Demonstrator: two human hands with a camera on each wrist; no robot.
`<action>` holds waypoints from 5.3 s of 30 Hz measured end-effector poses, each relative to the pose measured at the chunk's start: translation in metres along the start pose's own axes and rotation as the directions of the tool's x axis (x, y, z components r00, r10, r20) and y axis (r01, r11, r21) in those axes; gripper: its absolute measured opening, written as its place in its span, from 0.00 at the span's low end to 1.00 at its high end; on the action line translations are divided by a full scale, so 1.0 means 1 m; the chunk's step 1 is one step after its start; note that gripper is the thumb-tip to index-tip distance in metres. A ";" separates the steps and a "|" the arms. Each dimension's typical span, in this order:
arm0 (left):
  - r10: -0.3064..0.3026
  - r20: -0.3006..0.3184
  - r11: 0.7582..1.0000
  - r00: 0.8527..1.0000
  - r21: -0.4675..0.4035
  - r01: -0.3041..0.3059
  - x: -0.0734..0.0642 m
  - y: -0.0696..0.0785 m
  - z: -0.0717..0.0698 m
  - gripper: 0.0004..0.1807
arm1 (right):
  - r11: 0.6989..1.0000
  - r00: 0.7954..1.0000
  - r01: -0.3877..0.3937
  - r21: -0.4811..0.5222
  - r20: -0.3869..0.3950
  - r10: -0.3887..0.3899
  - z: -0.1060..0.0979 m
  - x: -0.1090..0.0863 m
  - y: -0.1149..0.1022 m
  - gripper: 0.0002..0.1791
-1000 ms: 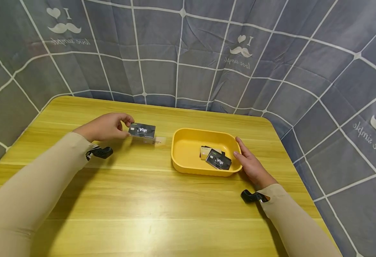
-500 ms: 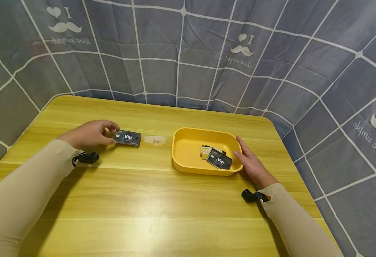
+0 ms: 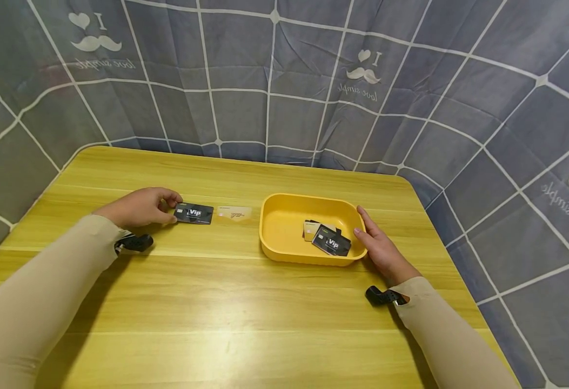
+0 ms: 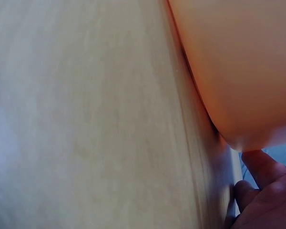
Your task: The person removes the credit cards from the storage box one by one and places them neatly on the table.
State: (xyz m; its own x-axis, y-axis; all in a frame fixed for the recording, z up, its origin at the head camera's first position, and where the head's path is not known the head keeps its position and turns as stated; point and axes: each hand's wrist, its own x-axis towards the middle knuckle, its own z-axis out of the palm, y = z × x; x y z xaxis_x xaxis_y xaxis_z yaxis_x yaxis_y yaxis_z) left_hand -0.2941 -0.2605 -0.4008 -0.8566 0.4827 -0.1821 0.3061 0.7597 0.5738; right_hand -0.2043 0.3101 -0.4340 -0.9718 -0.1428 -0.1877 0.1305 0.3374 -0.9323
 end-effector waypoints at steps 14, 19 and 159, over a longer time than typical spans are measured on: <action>-0.028 0.027 1.000 0.999 0.010 0.027 -0.003 0.009 0.010 0.34 | 1.000 0.999 0.002 -0.014 0.041 -0.002 -0.010 -0.004 0.004 0.39; -0.040 0.027 0.999 0.999 0.009 0.040 -0.006 0.014 0.013 0.34 | 1.000 0.999 0.014 -0.018 0.049 -0.014 -0.012 -0.005 0.005 0.39; 0.294 0.269 0.942 0.917 0.083 -0.326 0.134 0.283 0.118 0.39 | 0.999 0.998 0.024 -0.021 0.055 -0.022 -0.022 -0.011 0.007 0.39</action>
State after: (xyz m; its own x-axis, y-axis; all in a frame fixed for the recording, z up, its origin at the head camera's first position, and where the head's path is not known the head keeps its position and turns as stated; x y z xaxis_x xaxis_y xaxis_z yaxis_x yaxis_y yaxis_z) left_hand -0.2730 0.0702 -0.3575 -0.5839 0.7833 -0.2133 0.6024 0.5941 0.5330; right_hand -0.1972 0.3348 -0.4319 -0.9621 -0.2015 -0.1837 0.1034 0.3537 -0.9296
